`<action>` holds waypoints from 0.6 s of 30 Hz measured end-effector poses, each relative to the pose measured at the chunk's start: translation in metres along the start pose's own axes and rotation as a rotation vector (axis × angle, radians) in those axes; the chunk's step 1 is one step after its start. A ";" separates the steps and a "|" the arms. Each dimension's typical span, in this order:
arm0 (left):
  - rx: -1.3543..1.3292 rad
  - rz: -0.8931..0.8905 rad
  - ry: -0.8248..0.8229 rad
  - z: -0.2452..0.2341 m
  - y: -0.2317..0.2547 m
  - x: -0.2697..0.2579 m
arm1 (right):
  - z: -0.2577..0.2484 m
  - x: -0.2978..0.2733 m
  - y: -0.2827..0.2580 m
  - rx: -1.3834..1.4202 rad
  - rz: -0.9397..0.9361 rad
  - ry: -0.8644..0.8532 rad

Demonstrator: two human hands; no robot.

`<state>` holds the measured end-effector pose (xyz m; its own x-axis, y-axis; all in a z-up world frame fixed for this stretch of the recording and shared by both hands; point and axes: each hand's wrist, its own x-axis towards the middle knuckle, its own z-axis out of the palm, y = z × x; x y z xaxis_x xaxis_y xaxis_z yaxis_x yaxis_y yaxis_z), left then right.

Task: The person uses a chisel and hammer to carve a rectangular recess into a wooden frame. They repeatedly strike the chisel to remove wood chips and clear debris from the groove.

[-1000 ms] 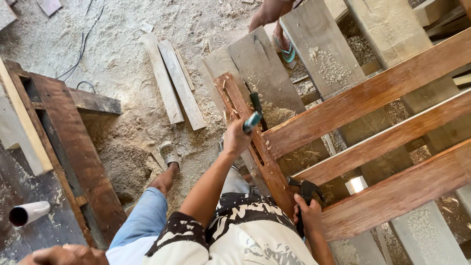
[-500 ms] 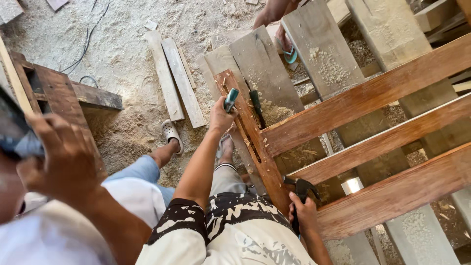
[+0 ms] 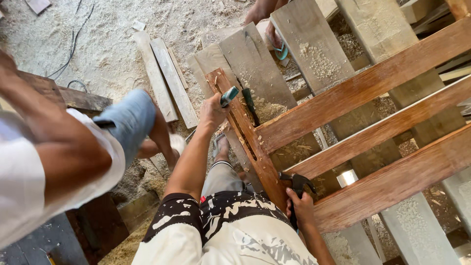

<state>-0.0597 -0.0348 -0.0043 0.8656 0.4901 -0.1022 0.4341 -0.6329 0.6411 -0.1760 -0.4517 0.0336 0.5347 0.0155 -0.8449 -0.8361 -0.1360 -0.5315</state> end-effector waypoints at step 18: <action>-0.513 -0.158 0.136 0.017 0.000 -0.063 | 0.006 -0.005 -0.005 -0.028 -0.031 0.024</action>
<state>-0.1099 -0.0753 -0.0109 0.7451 0.6501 -0.1494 0.3490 -0.1891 0.9178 -0.1751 -0.4450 0.0397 0.5636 -0.0033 -0.8260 -0.8152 -0.1635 -0.5556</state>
